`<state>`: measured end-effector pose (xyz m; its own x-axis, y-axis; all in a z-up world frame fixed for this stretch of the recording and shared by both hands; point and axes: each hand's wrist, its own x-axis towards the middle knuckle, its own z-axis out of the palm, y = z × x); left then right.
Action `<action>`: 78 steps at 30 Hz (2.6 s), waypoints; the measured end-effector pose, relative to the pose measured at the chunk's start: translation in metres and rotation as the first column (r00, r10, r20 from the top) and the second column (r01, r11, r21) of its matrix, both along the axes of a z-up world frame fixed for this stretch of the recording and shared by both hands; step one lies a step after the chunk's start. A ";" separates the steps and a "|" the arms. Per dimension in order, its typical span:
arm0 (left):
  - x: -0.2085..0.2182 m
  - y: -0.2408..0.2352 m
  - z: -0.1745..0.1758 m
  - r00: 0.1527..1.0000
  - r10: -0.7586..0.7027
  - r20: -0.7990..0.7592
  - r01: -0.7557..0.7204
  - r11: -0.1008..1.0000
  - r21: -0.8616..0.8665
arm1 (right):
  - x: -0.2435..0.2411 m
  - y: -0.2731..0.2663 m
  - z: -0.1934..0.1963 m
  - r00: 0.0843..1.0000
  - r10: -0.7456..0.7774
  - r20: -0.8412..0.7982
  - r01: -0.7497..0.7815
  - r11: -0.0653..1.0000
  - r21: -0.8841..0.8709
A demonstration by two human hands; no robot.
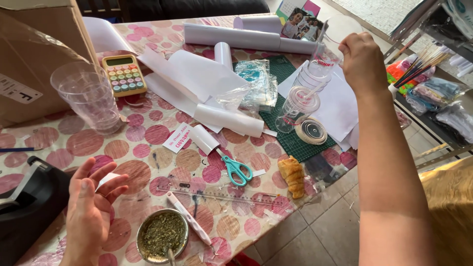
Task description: Applying custom vinyl labels to clear plastic cups using a weeding tool and ruler
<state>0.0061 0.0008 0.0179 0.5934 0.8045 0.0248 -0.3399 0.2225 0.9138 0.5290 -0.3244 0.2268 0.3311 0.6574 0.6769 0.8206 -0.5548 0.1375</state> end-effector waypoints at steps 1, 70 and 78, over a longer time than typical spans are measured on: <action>0.000 -0.001 0.002 1.000 0.000 -0.016 0.000 1.000 -0.009 | -0.002 0.000 0.001 1.000 0.004 -0.003 -0.004 1.000 0.001; -0.065 -0.124 0.092 0.913 -0.263 -0.312 0.406 0.664 0.628 | -0.353 0.288 -0.219 0.276 0.481 -0.832 -0.911 0.407 -0.067; -0.063 -0.118 0.091 0.886 -0.287 -0.363 0.456 0.678 0.576 | -0.301 0.283 -0.167 0.344 0.384 -0.857 -0.661 0.747 0.071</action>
<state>-0.0574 -0.1172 0.1086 0.8948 0.3585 0.2662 -0.1258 -0.3697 0.9206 0.2279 -0.0410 0.0601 0.1313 0.9854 0.1084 0.7401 -0.0247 -0.6720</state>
